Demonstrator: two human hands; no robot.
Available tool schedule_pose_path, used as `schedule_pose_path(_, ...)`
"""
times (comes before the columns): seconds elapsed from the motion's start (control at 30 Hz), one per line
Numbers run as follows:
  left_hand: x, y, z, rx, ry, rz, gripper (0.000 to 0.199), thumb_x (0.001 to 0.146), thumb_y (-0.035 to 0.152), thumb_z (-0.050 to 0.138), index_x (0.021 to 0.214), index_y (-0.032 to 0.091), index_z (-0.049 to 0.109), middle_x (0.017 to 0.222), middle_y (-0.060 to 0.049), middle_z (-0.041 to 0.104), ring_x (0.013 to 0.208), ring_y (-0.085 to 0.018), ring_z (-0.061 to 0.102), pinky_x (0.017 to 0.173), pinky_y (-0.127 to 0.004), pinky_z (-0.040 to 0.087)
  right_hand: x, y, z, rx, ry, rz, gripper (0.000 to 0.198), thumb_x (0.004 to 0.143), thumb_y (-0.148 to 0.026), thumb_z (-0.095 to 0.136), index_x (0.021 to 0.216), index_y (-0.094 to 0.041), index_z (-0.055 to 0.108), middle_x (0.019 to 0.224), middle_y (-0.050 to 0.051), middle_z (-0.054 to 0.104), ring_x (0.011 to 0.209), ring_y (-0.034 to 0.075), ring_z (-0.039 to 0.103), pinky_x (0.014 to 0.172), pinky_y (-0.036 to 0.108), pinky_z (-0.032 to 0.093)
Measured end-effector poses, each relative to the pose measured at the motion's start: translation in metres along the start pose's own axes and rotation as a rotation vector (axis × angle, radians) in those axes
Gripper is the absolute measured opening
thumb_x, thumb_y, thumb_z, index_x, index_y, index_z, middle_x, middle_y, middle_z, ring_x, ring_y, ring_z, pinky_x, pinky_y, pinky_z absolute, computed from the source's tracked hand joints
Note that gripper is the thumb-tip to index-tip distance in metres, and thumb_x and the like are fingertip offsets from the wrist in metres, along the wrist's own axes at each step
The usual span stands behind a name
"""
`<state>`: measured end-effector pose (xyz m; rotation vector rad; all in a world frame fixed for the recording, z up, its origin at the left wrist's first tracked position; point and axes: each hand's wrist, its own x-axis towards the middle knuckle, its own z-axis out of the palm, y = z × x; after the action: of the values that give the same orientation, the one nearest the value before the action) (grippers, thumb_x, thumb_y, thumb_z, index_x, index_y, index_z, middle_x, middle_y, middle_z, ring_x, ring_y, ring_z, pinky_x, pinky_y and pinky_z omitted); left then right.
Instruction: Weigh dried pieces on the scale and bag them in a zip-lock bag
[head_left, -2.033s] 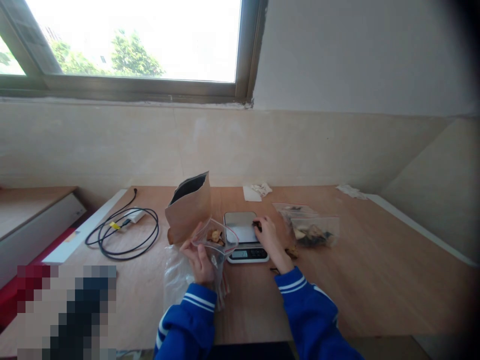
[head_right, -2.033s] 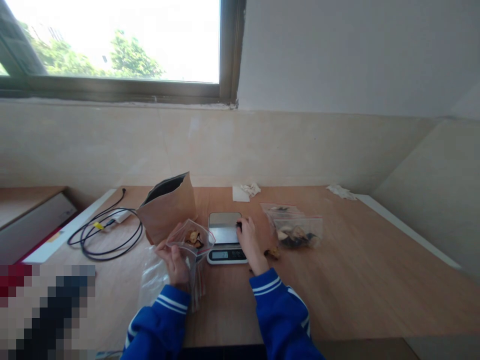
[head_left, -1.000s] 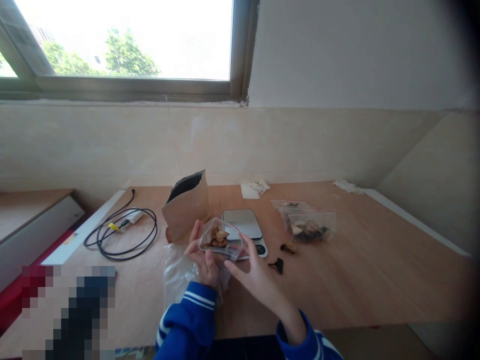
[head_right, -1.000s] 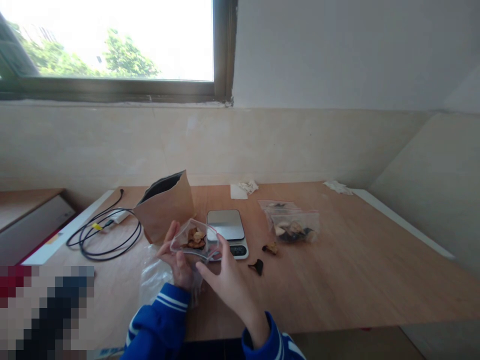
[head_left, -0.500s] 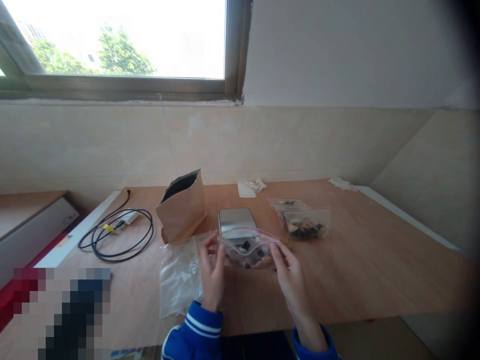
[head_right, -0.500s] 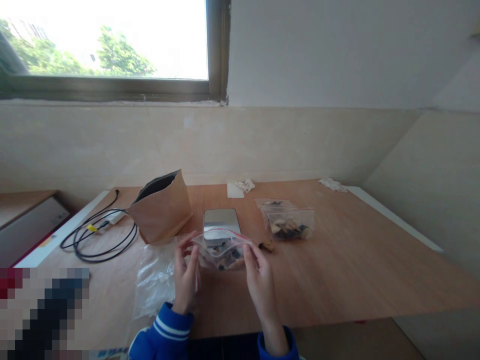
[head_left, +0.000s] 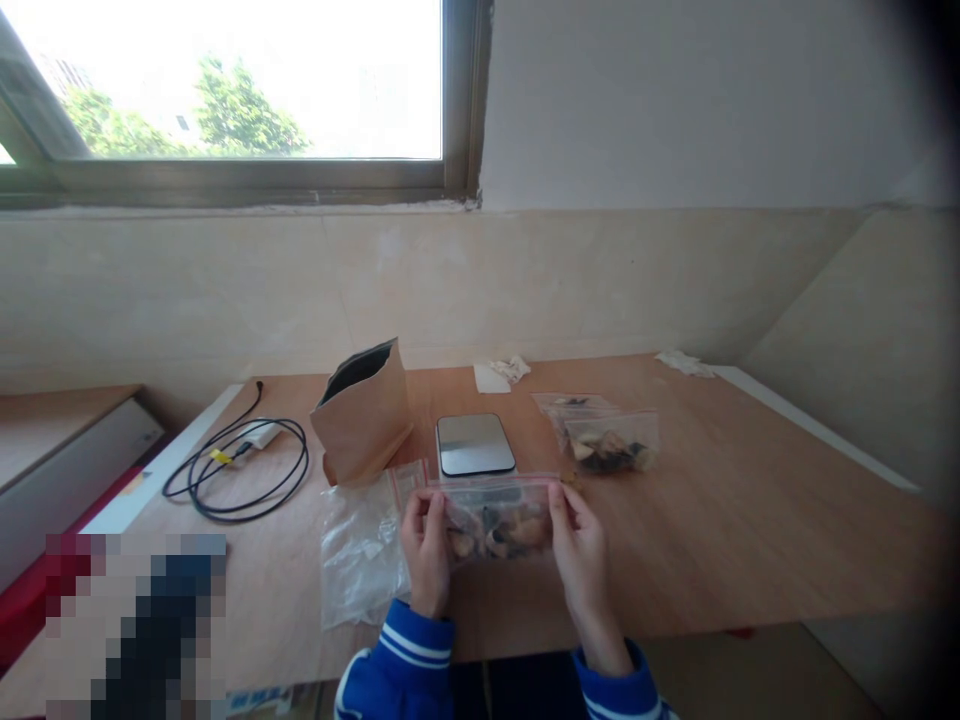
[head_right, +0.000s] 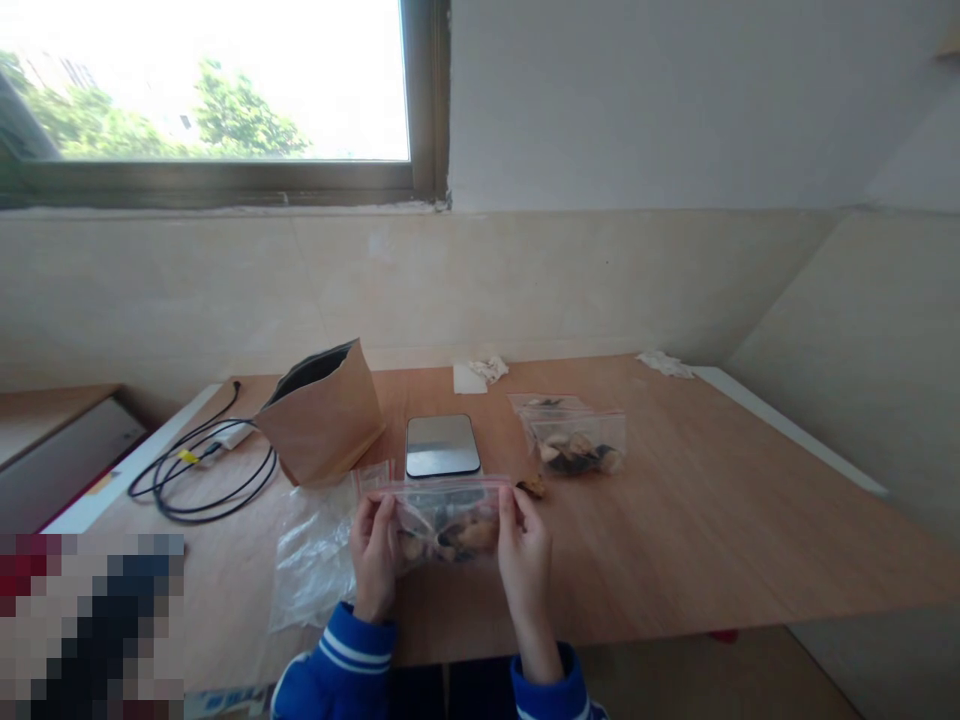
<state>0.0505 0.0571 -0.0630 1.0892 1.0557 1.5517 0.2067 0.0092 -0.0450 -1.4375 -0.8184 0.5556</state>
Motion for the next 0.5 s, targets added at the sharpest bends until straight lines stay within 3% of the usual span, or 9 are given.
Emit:
schedule_pose_path(0.2, -0.002, -0.004, -0.003, 0.111, -0.071, 0.05, 0.025, 0.089, 0.043, 0.05, 0.089, 0.019, 0.059, 0.082, -0.002, 0.062, 0.079, -0.016, 0.059, 0.074, -0.026, 0.046, 0.004, 0.009, -0.004, 0.052, -0.065, 0.012, 0.049, 0.082, -0.06, 0.054, 0.097, -0.017, 0.069, 0.094, 0.012, 0.074, 0.085, 0.028, 0.07, 0.079, 0.039, 0.054)
schedule_pose_path(0.37, -0.008, -0.003, -0.008, 0.2, -0.177, 0.091, 0.027, 0.09, 0.043, 0.048, 0.098, 0.019, 0.059, 0.089, -0.004, 0.064, 0.083, -0.019, 0.062, 0.074, -0.029, 0.048, 0.008, 0.016, -0.006, 0.067, -0.028, 0.039, 0.045, 0.076, -0.059, 0.061, 0.091, -0.017, 0.068, 0.091, 0.012, 0.074, 0.086, 0.028, 0.069, 0.08, 0.04, 0.054)
schedule_pose_path(0.5, -0.009, -0.006, -0.01, 0.29, -0.128, 0.103, 0.027, 0.091, 0.043, 0.048, 0.095, 0.019, 0.061, 0.088, -0.004, 0.065, 0.083, -0.018, 0.061, 0.075, -0.029, 0.047, 0.008, 0.017, -0.008, 0.074, -0.035, 0.047, 0.042, 0.078, -0.057, 0.06, 0.09, -0.017, 0.068, 0.088, 0.011, 0.074, 0.082, 0.027, 0.069, 0.077, 0.039, 0.055)
